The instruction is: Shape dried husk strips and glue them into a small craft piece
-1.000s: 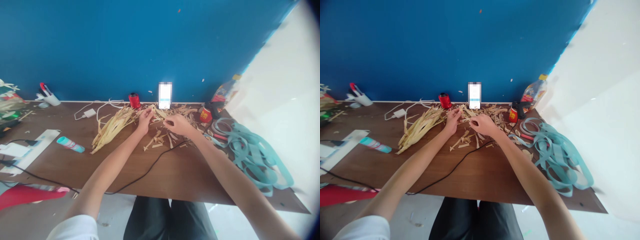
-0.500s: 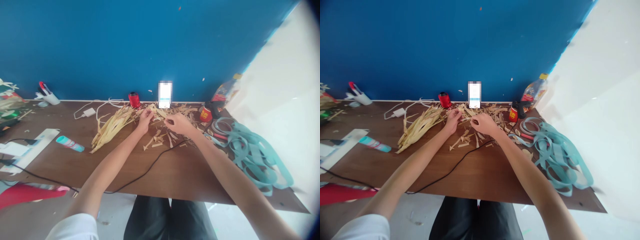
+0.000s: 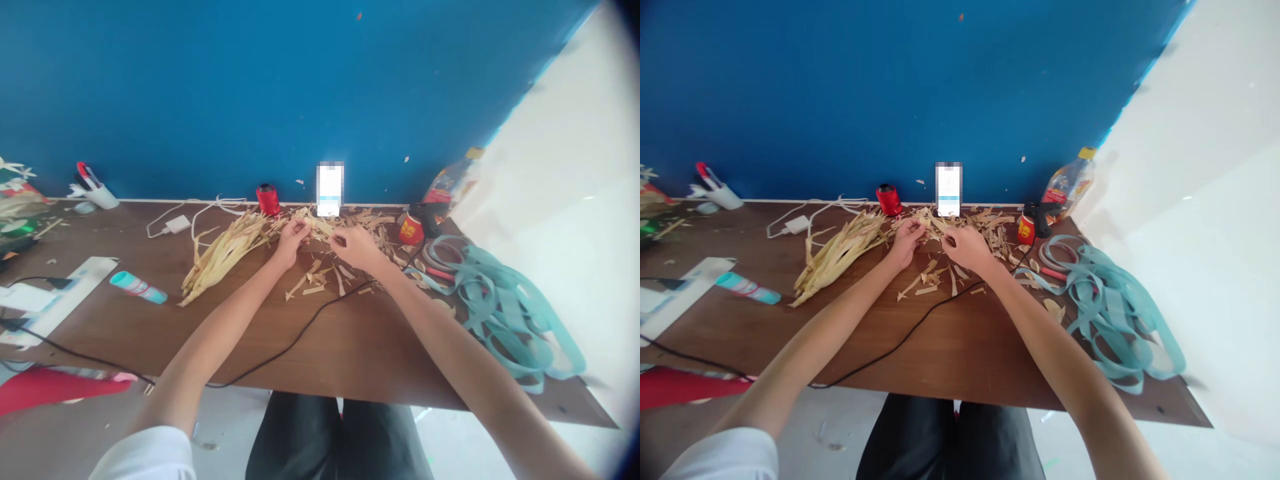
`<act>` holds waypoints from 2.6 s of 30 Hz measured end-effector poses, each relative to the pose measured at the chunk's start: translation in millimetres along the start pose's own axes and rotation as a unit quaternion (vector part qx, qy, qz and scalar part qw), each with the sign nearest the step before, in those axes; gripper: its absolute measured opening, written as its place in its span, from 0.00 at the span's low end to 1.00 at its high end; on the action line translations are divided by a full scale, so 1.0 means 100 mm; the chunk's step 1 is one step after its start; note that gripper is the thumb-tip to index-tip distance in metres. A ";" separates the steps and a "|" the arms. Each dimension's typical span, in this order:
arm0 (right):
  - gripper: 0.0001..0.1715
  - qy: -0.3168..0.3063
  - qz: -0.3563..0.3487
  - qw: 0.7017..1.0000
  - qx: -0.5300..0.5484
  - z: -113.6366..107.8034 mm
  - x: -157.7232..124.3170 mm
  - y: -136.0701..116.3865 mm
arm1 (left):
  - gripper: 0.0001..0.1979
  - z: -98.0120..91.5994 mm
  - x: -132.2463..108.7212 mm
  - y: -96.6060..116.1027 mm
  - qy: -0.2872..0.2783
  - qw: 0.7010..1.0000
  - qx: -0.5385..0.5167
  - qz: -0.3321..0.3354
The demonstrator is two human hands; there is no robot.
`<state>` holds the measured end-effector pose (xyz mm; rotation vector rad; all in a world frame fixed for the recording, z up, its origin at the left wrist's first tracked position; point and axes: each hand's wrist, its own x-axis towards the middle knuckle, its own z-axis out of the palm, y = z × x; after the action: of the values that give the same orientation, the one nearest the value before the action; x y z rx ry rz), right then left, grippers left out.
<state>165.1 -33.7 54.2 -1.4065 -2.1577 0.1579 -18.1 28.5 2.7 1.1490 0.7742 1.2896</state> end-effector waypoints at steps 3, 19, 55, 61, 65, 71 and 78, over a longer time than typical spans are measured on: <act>0.12 0.003 0.016 1.000 0.000 0.02 0.00 -0.01 | 0.15 0.01 -0.02 0.03 -0.026 1.000 0.001 -0.015; 0.11 -0.002 0.018 1.000 -0.012 0.07 -0.02 -0.06 | 0.18 0.04 -0.01 0.01 -0.025 0.999 0.020 -0.006; 0.12 0.154 0.060 0.986 0.027 0.17 -0.03 -0.10 | 0.15 0.14 -0.19 0.10 -0.068 0.963 0.220 0.137; 0.11 0.167 0.066 0.983 0.039 0.15 -0.04 -0.11 | 0.14 0.27 -0.31 0.10 -0.035 0.954 0.252 0.161; 0.12 0.166 0.062 0.983 0.048 0.15 -0.04 -0.12 | 0.16 0.35 -0.26 0.00 -0.044 0.985 0.142 0.085; 0.13 0.116 0.046 0.990 0.059 0.17 -0.03 -0.13 | 0.18 0.33 -0.20 -0.02 -0.016 0.999 0.030 0.017; 0.12 0.095 0.052 0.989 0.102 0.17 -0.03 -0.16 | 0.18 0.32 -0.20 -0.01 0.012 1.000 -0.003 0.008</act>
<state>144.7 -40.1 44.9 -1.3584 -1.8594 0.2641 8.4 2.4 8.2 1.1382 0.7798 1.3195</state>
